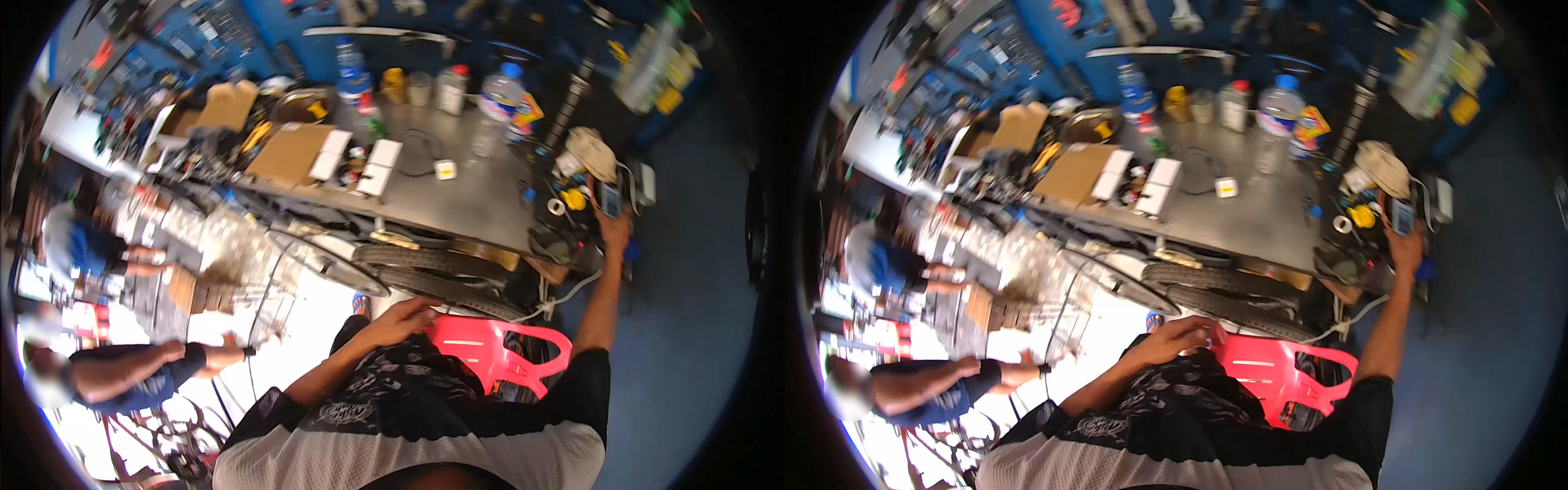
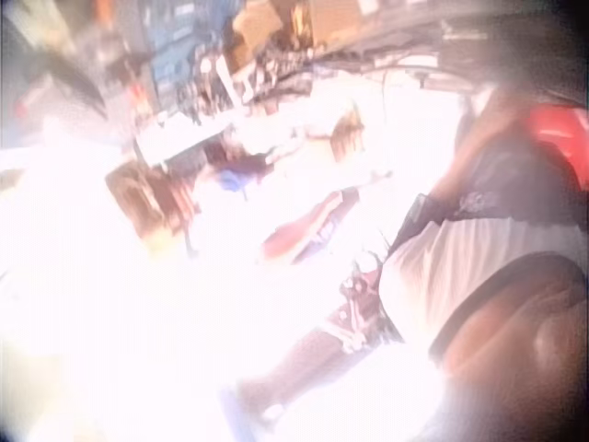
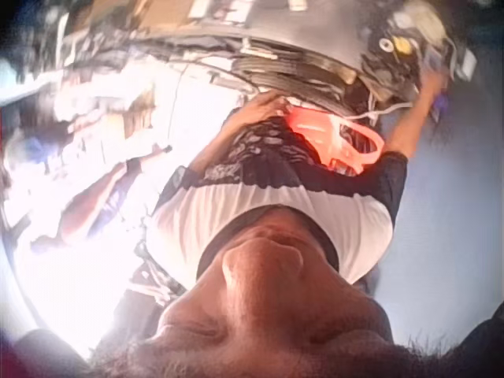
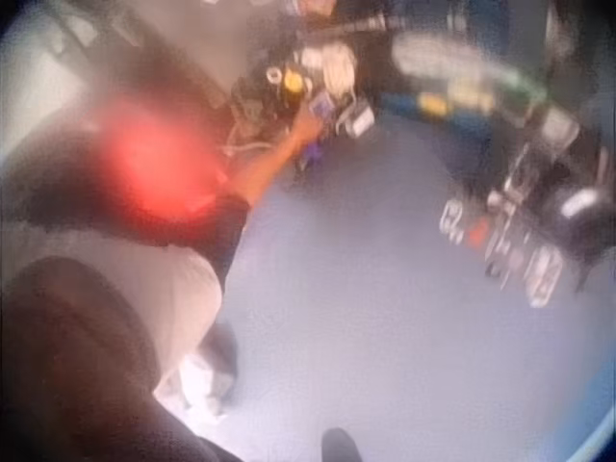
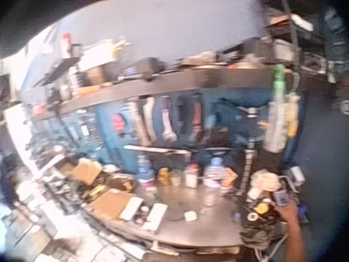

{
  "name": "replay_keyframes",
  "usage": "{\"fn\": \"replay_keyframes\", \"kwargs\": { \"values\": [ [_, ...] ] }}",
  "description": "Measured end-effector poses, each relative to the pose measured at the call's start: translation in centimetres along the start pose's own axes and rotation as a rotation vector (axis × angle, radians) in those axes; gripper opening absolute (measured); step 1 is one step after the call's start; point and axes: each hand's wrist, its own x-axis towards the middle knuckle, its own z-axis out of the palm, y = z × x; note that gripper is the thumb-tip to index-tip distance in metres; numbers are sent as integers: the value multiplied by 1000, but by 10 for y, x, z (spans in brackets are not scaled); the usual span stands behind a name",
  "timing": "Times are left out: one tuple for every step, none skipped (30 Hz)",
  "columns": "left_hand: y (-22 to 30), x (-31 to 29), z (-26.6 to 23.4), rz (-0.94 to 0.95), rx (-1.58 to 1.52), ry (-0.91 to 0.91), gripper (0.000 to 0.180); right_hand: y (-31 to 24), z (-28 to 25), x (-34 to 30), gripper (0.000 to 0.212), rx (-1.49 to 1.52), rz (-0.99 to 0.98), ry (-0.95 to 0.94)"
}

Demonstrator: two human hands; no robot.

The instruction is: The person organizes bicycle parts and tools in a workshop. They move a cardboard box, sort small components into trays, handle a bicycle wheel and cassette, and arrange tools on the workbench.

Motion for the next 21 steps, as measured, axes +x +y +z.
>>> {"fn": "replay_keyframes", "kwargs": {
  "values": [
    [-9,7,23,47,-15,-10,44,13,-21,14,91,-124,21,48],
    [-19,12,43,91,-33,9,40,-4,-29,23,93,-244,14,23],
    [10,-25,-56,91,173,52,37,-41,64,-16,95,-135,119,11],
    [-1,-18,-51,142,182,43,35,-43,54,-7,97,-221,163,-54],
    [-11,-12,-46,192,194,33,33,-46,49,-1,96,-271,160,-61],
    [-17,-4,-35,247,153,40,29,-40,34,8,95,-335,157,-53],
    [-24,-3,-38,264,191,71,29,-42,36,7,94,-369,169,-64],
    [-30,-2,-43,279,231,99,30,-44,38,6,92,-397,157,-48],
    [-31,-4,-45,290,269,125,31,-47,38,3,91,-427,148,-33],
    [-32,-8,-47,265,317,142,29,-50,38,0,89,-458,141,-17],
    [-33,-15,-54,240,365,155,28,-54,38,-3,87,-468,139,25],
    [-34,-25,-59,211,413,172,28,-63,37,-8,86,-476,135,65],
    [-43,-32,-66,137,349,190,31,-66,35,-13,85,-486,137,112],
    [-53,-39,-76,63,285,205,36,-70,34,-20,80,-479,45,211],
    [-66,-47,-86,-13,219,223,41,-80,32,-28,76,-434,-36,248],
    [-76,-57,-97,-164,257,277,47,-93,32,-41,73,-385,-119,285],
    [-88,-70,-107,-316,293,333,54,-114,34,-59,69,-330,-204,318],
    [-103,-82,-120,-467,326,382,61,-134,37,-76,65,-252,-334,328],
    [-134,-95,-133,-394,399,401,64,-155,41,-95,62,-171,-461,334],
    [-181,-105,-144,-323,477,412,68,-176,43,-117,58,-92,-578,339],
    [-222,-114,-149,-248,558,416,73,-194,45,-141,56,-64,-610,269]
  ]
}}
